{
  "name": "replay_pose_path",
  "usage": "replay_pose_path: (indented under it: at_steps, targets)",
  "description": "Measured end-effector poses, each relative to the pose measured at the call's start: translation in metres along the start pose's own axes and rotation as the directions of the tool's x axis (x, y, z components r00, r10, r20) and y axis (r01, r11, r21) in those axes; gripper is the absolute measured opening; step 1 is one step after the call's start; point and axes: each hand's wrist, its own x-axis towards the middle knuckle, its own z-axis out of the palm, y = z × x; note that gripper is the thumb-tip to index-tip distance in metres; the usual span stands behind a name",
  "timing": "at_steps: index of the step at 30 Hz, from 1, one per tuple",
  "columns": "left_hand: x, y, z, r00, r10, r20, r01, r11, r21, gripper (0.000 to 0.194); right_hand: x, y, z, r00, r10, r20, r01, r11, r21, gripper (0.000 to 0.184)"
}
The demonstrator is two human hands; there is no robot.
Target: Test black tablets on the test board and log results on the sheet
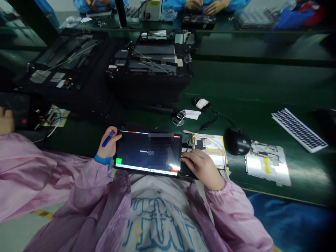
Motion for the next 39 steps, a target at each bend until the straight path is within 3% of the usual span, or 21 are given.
replay_pose_path:
  at_steps: [7,11,13,15,18,20,23,24,26,28,29,31,33,35,39]
  targets:
    - [0.001,-0.004,-0.007,0.995,-0.033,0.09,0.023,0.993,0.116,0.031,0.01,-0.002,-0.003,0.995,-0.096,0.037,0.099,0.99,-0.101,0.012]
    - [0.001,-0.005,-0.008,0.994,-0.008,0.113,-0.008,0.989,0.145,0.029,0.014,-0.003,-0.01,0.997,-0.073,0.04,0.076,0.994,-0.075,0.013]
    - [0.001,-0.005,-0.007,0.994,-0.018,0.105,0.005,0.992,0.123,0.03,0.014,0.004,-0.018,1.0,-0.007,-0.012,0.007,1.0,0.011,0.011]
    - [0.001,-0.003,-0.005,0.995,-0.031,0.095,0.022,0.995,0.1,0.031,0.016,0.015,-0.028,0.984,0.139,-0.108,-0.129,0.987,0.094,0.007]
    - [0.001,-0.001,-0.002,0.997,-0.024,0.07,0.02,0.998,0.054,0.029,0.028,0.03,-0.037,0.865,0.429,-0.262,-0.359,0.892,0.274,0.014]
    - [0.001,0.0,0.0,0.998,-0.029,0.058,0.028,1.0,0.007,0.027,0.039,0.026,-0.035,0.83,0.498,-0.25,-0.382,0.835,0.396,0.034]
    - [0.0,-0.001,0.001,0.996,-0.066,0.059,0.069,0.996,-0.056,0.025,0.052,-0.016,-0.017,0.916,0.348,-0.2,-0.271,0.904,0.331,0.065]
    - [-0.001,-0.001,0.001,0.995,-0.077,0.059,0.081,0.994,-0.072,0.025,0.054,-0.037,-0.007,0.947,0.26,-0.187,-0.212,0.946,0.244,0.063]
    - [-0.002,-0.002,0.001,0.995,-0.083,0.059,0.088,0.991,-0.1,0.024,0.053,-0.081,0.016,1.0,-0.006,0.015,0.004,0.987,0.163,0.06]
    - [-0.004,-0.002,0.001,0.996,-0.072,0.056,0.079,0.989,-0.123,0.023,0.051,-0.117,0.041,0.938,-0.253,0.239,0.214,0.961,0.175,0.063]
    - [-0.005,-0.003,0.001,0.996,-0.064,0.058,0.071,0.989,-0.129,0.023,0.049,-0.13,0.053,0.899,-0.315,0.305,0.272,0.946,0.176,0.064]
    - [-0.007,-0.004,0.0,0.996,-0.05,0.069,0.059,0.99,-0.125,0.022,0.048,-0.145,0.071,0.847,-0.367,0.385,0.329,0.93,0.164,0.066]
    - [-0.008,-0.005,-0.001,0.996,-0.038,0.077,0.047,0.992,-0.114,0.021,0.049,-0.15,0.08,0.84,-0.362,0.404,0.333,0.932,0.144,0.068]
    - [-0.008,-0.006,-0.003,0.996,-0.029,0.08,0.038,0.994,-0.107,0.021,0.049,-0.148,0.077,0.859,-0.342,0.38,0.316,0.94,0.132,0.071]
    - [-0.007,-0.007,-0.004,0.996,-0.035,0.086,0.043,0.995,-0.086,0.021,0.044,-0.133,0.05,0.939,-0.23,0.255,0.221,0.973,0.062,0.068]
